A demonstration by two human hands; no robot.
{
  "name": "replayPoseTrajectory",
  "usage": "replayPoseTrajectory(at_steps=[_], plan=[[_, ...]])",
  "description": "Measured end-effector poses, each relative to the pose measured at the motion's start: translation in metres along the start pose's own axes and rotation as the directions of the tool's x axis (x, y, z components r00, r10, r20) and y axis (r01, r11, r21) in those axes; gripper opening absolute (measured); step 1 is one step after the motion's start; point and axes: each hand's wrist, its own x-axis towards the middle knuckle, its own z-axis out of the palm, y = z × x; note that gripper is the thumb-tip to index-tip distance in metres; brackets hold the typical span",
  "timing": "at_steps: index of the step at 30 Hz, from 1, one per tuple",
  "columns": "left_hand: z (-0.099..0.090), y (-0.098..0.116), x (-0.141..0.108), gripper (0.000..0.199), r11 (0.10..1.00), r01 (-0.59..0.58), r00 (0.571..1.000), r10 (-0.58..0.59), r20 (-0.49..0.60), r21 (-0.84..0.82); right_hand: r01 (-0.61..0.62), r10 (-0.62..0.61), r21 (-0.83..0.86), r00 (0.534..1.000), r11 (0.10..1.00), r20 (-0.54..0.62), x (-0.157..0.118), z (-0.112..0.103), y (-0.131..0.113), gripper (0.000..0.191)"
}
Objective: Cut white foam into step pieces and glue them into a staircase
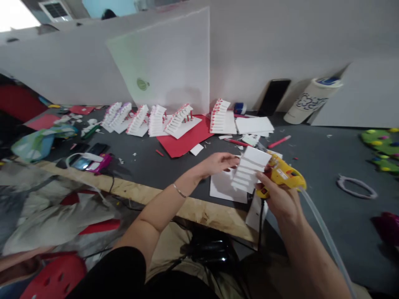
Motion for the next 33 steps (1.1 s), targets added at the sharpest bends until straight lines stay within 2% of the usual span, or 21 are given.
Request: replayPoseTrajectory(at_steps=[5, 10, 16, 24, 33], plan=[[0.005, -0.025, -0.009, 0.042, 0.995, 0.053, 0.998, -0.056, -0.025, -0.090, -0.022, 0.021, -0.039, 1.000, 0.999, -0.007, 0.000, 0.001, 0.012, 0.050], [0.001, -0.033, -0.012, 0.044, 0.985, 0.071, 0.996, -0.079, -0.048, -0.156, -0.007, 0.008, -0.051, 1.000, 0.999, 0.019, -0.002, 0.006, 0.012, 0.047], [-0.007, -0.031, -0.014, 0.048, 0.963, 0.126, 0.992, -0.130, 0.000, -0.237, 0.008, -0.008, -0.010, 1.000, 1.000, 0.027, 0.002, 0.009, 0.007, 0.039], [-0.003, -0.020, -0.018, 0.050, 0.957, 0.172, 0.985, -0.162, 0.060, -0.235, -0.024, 0.021, 0.079, 0.999, 0.997, 0.038, 0.002, 0.015, 0.001, 0.039], [-0.004, -0.021, -0.018, 0.048, 0.961, 0.199, 0.980, -0.188, 0.071, -0.194, -0.008, 0.002, 0.068, 0.996, 0.998, 0.087, 0.002, 0.016, 0.000, 0.039]])
